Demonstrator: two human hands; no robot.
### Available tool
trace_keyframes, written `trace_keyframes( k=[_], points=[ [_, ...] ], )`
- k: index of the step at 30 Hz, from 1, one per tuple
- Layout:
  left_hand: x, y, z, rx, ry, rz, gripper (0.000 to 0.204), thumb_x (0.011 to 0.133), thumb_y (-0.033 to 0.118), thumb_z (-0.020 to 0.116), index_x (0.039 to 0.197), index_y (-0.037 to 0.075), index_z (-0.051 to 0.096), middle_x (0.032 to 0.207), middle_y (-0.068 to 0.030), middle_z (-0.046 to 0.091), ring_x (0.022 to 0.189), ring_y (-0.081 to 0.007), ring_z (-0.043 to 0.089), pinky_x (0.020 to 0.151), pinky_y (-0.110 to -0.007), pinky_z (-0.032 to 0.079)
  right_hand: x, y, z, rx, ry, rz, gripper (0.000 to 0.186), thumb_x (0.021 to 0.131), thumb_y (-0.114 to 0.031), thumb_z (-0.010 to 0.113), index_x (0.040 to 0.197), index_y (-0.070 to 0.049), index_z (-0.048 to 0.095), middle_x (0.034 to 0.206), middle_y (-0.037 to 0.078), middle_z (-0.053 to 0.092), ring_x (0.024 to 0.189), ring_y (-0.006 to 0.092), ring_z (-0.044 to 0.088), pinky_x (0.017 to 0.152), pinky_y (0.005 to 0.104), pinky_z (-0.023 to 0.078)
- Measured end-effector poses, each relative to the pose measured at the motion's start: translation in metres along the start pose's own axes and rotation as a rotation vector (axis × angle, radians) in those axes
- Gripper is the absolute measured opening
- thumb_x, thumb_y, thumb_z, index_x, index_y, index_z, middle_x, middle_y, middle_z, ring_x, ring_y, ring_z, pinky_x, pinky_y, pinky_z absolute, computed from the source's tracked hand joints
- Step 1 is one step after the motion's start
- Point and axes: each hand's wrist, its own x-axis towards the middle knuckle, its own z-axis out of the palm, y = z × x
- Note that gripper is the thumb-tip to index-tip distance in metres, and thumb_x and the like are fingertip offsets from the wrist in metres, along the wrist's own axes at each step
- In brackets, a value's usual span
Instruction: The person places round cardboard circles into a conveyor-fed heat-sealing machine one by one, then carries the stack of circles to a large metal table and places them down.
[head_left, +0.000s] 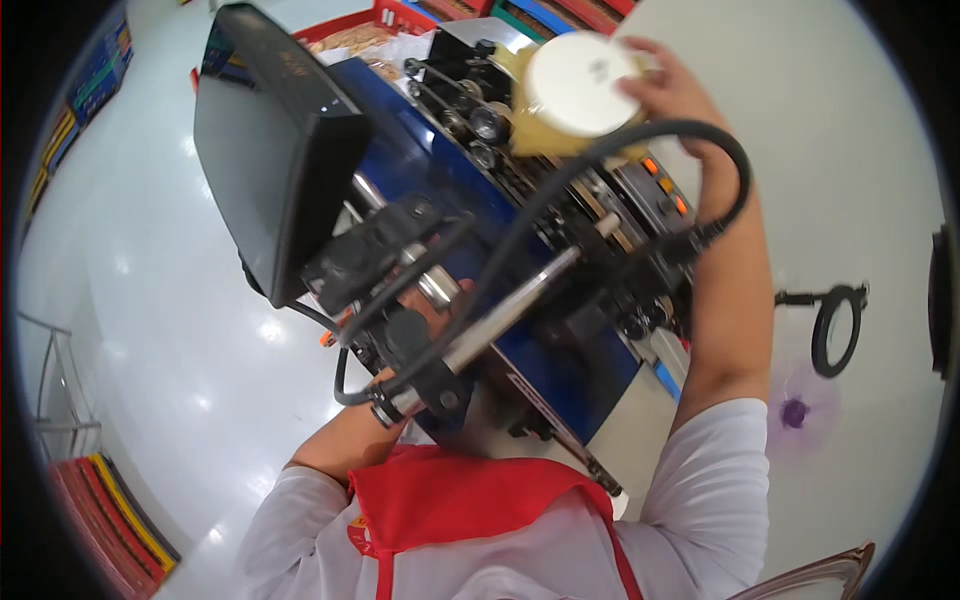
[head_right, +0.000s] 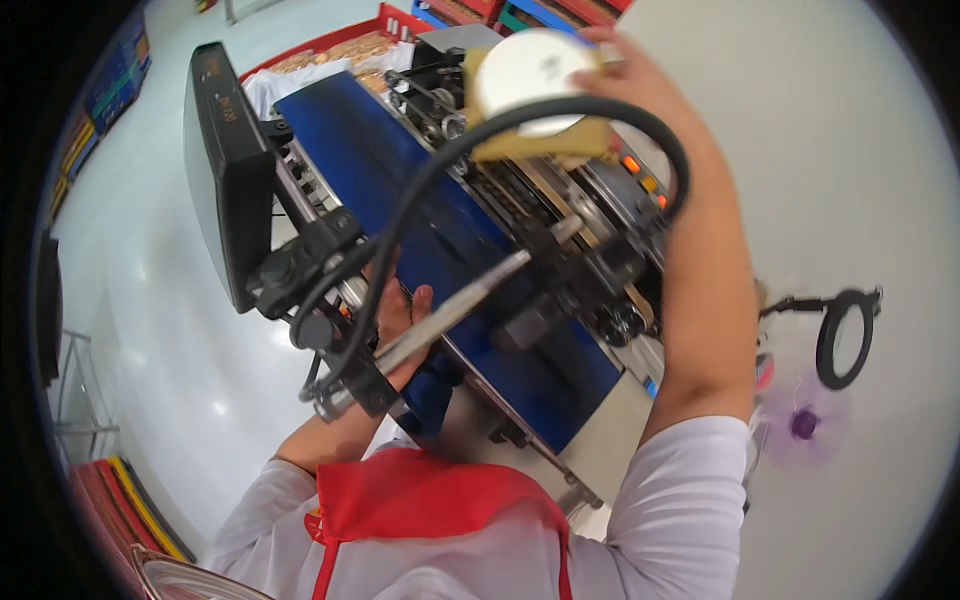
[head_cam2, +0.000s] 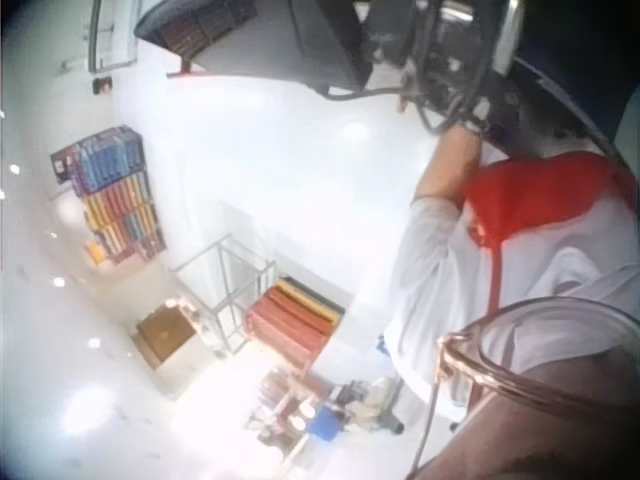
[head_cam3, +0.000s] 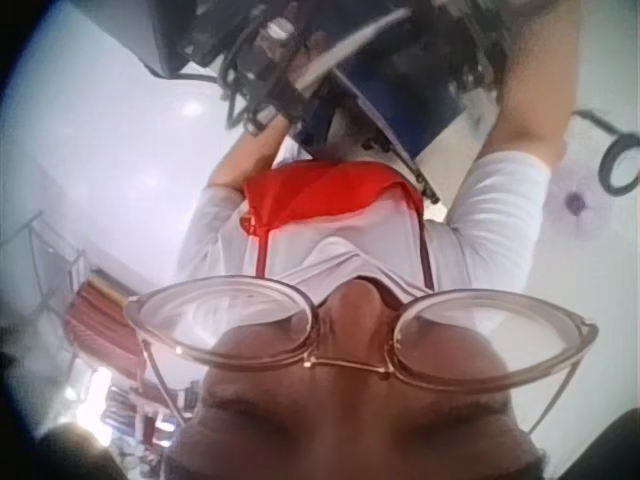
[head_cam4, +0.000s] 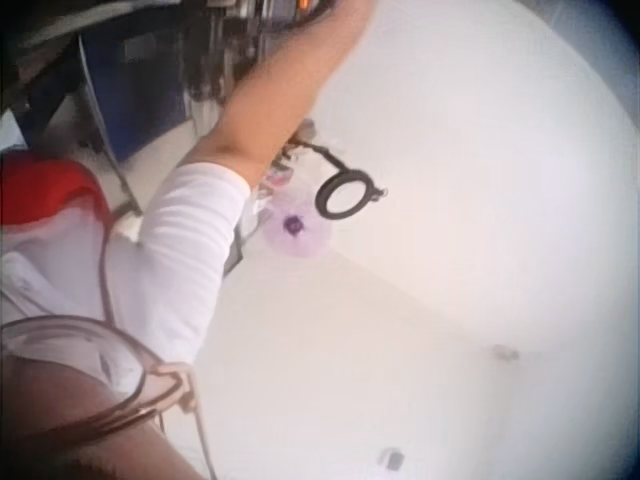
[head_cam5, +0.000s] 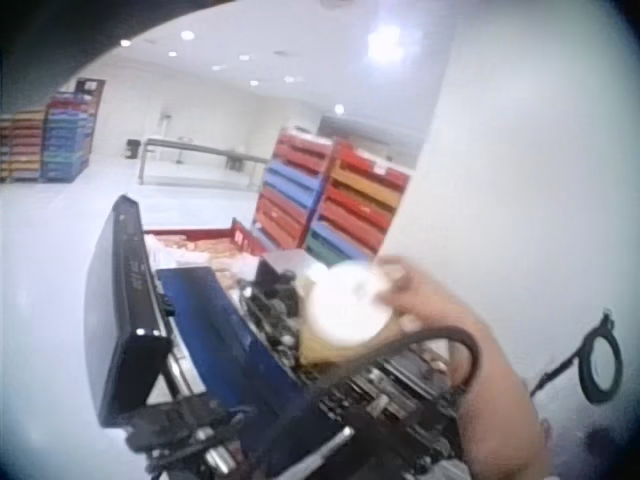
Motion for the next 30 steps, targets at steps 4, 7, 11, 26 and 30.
trace_keyframes(
  k=[4, 7, 11, 26, 30],
  points=[
    [-0.014, 0.027, -0.032, -0.087, -0.280, 0.442, 0.042, 0.075, 0.010, 0.064, 0.114, 0.004, 0.050, 0.132, -0.0213, 0.034, 0.125, -0.0428, 0.030, 0.101, -0.052, 0.025, -0.111, 0.055, -0.102, 0.228, 0.373, 0.037, 0.051, 0.081, -0.023, 0.064, 0.124, -0.006, 0.042, 0.091, 0.008, 0.062, 0.079, 0.0113, 0.058, 0.068, 0.0261, 0.046],
    [-0.052, 0.053, -0.042, -0.277, -0.420, 0.719, 0.038, 0.067, 0.007, 0.067, 0.103, 0.011, 0.055, 0.128, -0.0203, 0.040, 0.121, -0.0416, 0.037, 0.100, -0.056, 0.025, -0.216, 0.063, -0.101, 0.136, 0.364, 0.224, 0.045, 0.080, -0.021, 0.065, 0.119, -0.010, 0.046, 0.086, 0.004, 0.062, 0.077, 0.0097, 0.057, 0.066, 0.0256, 0.045],
    [-0.086, 0.104, -0.030, -0.472, -0.550, 0.912, 0.039, 0.063, 0.010, 0.072, 0.100, 0.018, 0.063, 0.127, -0.0131, 0.042, 0.119, -0.0338, 0.040, 0.099, -0.051, 0.028, -0.329, 0.102, -0.052, 0.358, 0.004, 0.345, 0.036, 0.079, -0.007, 0.062, 0.111, -0.011, 0.047, 0.095, 0.000, 0.056, 0.091, 0.0084, 0.052, 0.079, 0.0244, 0.041],
    [-0.155, 0.194, 0.000, -0.178, -0.770, 0.841, 0.035, 0.066, 0.011, 0.071, 0.099, 0.012, 0.061, 0.115, -0.0114, 0.049, 0.108, -0.0304, 0.045, 0.089, -0.043, 0.033, -0.639, 0.311, -0.029, 0.519, 1.243, 0.884, 0.014, 0.081, -0.015, 0.062, 0.088, -0.004, 0.055, 0.066, -0.002, 0.049, 0.053, 0.0043, 0.044, 0.042, 0.0195, 0.034],
    [-0.156, 0.185, -0.005, -0.155, -0.689, 0.830, 0.034, 0.065, 0.010, 0.071, 0.097, 0.011, 0.061, 0.114, -0.0129, 0.049, 0.108, -0.0313, 0.046, 0.091, -0.045, 0.031, -0.682, 0.367, -0.008, -0.117, 1.109, 1.077, 0.019, 0.077, -0.010, 0.062, 0.092, -0.001, 0.053, 0.074, 0.008, 0.056, 0.066, 0.0213, 0.055, 0.056, 0.0316, 0.045]
  ],
)
